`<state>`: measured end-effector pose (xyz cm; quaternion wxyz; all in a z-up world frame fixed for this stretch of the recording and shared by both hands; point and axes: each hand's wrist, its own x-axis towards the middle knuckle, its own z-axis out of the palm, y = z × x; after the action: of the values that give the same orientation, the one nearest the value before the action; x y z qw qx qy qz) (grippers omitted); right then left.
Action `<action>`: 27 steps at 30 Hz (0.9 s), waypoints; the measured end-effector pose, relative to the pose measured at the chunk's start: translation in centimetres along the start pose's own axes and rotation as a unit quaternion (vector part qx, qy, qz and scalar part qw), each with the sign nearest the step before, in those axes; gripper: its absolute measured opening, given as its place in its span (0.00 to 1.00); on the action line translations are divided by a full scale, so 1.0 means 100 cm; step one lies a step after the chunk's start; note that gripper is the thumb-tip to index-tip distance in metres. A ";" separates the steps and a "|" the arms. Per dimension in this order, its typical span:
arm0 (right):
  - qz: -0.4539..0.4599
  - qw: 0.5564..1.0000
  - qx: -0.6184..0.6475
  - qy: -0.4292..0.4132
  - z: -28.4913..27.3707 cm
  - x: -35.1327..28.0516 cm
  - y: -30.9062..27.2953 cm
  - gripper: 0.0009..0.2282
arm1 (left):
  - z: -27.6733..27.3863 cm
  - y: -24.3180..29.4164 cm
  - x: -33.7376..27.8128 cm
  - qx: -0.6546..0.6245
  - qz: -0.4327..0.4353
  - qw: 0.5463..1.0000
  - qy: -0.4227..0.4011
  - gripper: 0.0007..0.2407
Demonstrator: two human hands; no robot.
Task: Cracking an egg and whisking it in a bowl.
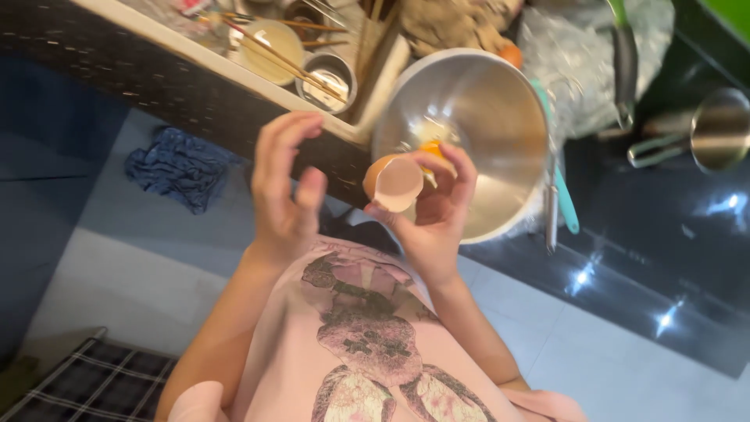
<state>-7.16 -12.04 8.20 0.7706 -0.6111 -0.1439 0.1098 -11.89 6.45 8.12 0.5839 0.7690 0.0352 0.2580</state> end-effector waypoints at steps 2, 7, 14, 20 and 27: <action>-0.006 1.000 -0.005 -0.022 0.028 0.007 0.017 0.43 | -0.027 -0.017 0.005 0.009 -0.035 0.998 0.043 0.17; 0.020 0.998 0.042 -0.033 0.107 0.052 0.074 0.45 | -0.113 -0.072 0.026 -0.043 -0.087 0.985 0.145 0.13; -0.037 0.998 0.045 0.025 0.201 0.153 0.144 0.45 | -0.253 -0.165 0.130 0.065 -0.110 0.981 0.147 0.10; -0.044 0.998 0.036 0.040 0.249 0.215 0.173 0.43 | -0.272 -0.281 0.213 0.291 -0.022 0.956 -0.018 0.11; -0.012 0.999 0.024 0.040 0.266 0.255 0.218 0.43 | -0.219 -0.402 0.247 0.455 0.002 0.865 -0.210 0.08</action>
<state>7.39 25.93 -5.19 0.7916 -0.5943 -0.1176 0.0798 9.85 47.21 -15.89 0.1619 0.9854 0.0237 0.0471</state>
